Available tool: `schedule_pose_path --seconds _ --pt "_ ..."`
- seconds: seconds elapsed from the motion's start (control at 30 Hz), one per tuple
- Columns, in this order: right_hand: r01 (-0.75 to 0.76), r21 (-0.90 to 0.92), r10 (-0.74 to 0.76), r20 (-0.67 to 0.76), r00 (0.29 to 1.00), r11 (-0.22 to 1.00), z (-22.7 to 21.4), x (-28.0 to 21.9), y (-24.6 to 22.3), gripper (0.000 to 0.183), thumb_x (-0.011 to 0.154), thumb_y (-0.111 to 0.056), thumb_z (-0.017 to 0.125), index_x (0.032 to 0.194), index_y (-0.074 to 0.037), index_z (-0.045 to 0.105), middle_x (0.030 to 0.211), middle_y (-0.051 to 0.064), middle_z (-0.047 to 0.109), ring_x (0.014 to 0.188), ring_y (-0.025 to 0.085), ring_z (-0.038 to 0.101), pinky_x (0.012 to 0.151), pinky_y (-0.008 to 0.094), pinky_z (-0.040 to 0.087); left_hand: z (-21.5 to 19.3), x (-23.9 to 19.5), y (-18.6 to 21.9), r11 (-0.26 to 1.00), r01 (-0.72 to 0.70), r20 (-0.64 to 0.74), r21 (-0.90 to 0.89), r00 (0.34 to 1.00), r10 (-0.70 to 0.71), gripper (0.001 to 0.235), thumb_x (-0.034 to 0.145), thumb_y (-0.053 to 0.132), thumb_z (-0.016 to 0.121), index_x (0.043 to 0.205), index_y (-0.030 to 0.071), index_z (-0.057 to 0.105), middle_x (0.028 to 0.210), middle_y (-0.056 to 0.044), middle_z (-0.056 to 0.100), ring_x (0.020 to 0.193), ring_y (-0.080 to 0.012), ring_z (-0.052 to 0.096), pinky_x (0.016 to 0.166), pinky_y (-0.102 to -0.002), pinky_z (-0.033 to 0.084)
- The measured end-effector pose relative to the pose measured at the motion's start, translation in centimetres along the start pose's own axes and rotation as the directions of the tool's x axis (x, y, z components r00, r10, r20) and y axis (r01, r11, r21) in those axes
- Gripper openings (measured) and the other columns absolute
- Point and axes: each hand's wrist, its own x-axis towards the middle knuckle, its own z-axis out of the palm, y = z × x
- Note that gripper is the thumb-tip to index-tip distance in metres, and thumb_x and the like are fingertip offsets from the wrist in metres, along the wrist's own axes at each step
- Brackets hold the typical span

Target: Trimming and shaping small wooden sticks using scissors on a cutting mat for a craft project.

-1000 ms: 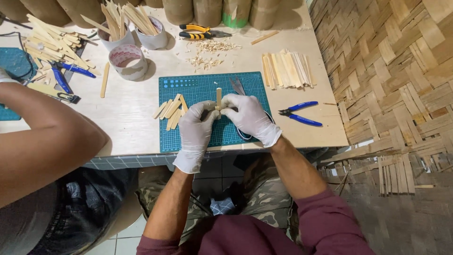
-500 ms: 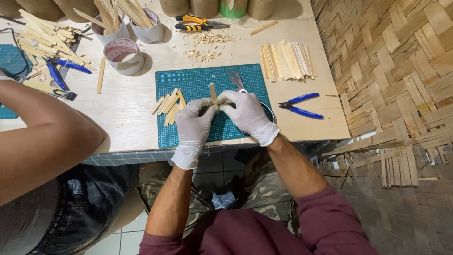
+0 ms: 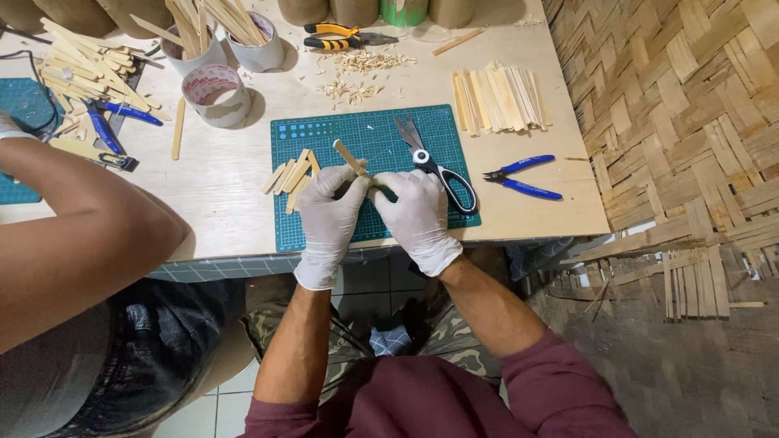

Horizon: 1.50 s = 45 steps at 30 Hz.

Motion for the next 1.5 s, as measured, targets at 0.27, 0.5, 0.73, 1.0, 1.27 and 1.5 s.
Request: schedule_pose_path --seconds 0.27,0.5,0.73,1.0,1.27,1.5 --pt "-0.093 -0.176 0.106 0.065 0.992 0.980 0.5 0.5 0.0 0.019 0.078 -0.048 0.073 0.071 -0.031 0.070 0.065 -0.007 0.065 0.076 0.023 0.068 0.083 0.038 0.049 0.4 0.0 -1.6 0.984 -0.117 0.029 0.131 0.993 0.114 0.019 0.077 -0.002 0.084 0.092 0.010 0.082 0.076 -0.010 0.073 0.068 -0.0193 0.072 0.058 -0.030 0.055" --pt "-0.126 -0.211 0.142 0.064 0.988 0.969 1.8 -0.2 0.7 0.029 0.078 -0.052 0.067 0.063 -0.028 0.063 0.061 -0.003 0.062 0.075 0.025 0.067 0.087 0.040 0.044 0.8 -0.3 -1.1 0.931 -0.218 0.074 0.292 0.976 0.205 0.018 0.071 -0.002 0.086 0.086 0.009 0.083 0.070 -0.010 0.069 0.061 -0.0235 0.069 0.051 -0.030 0.054" --pt "-0.104 -0.188 0.119 0.069 0.991 0.977 -0.9 0.4 -0.9 0.023 0.076 -0.053 0.068 0.070 -0.031 0.064 0.065 -0.005 0.063 0.077 0.023 0.067 0.084 0.039 0.045 -0.2 0.1 -1.6 0.961 -0.166 0.053 0.221 0.986 0.158 0.012 0.074 -0.003 0.082 0.081 0.007 0.080 0.068 -0.010 0.066 0.063 -0.0209 0.066 0.055 -0.032 0.051" --pt "-0.301 0.401 0.204 0.267 0.942 0.865 -5.4 0.1 -3.4 0.017 0.082 -0.023 0.080 0.099 -0.019 0.081 0.086 0.005 0.078 0.085 0.027 0.075 0.073 0.030 0.058 -1.7 0.1 -1.3 0.933 0.170 0.086 -0.317 0.985 -0.151 0.010 0.081 0.007 0.083 0.080 0.011 0.074 0.089 -0.006 0.074 0.091 -0.0101 0.063 0.080 -0.027 0.053" --pt "-0.555 0.532 0.355 0.437 0.827 0.639 -5.2 -0.7 -3.6 0.015 0.091 -0.025 0.080 0.097 -0.011 0.082 0.072 0.004 0.078 0.071 0.010 0.074 0.070 0.024 0.059 -2.0 -0.4 -1.5 0.934 0.154 0.134 -0.321 0.984 -0.116 0.016 0.080 0.006 0.084 0.074 0.008 0.070 0.090 -0.008 0.073 0.099 -0.0135 0.064 0.090 -0.032 0.053" --pt "-0.661 0.669 0.382 0.544 0.747 0.339 -6.6 -1.3 -2.9 0.017 0.091 -0.009 0.077 0.096 0.007 0.076 0.076 0.021 0.077 0.070 0.018 0.076 0.064 0.032 0.068 -1.7 -2.3 0.3 0.884 0.230 0.219 -0.406 0.964 -0.150 0.009 0.087 0.012 0.082 0.093 0.007 0.077 0.109 -0.014 0.075 0.103 -0.0189 0.065 0.089 -0.037 0.053"
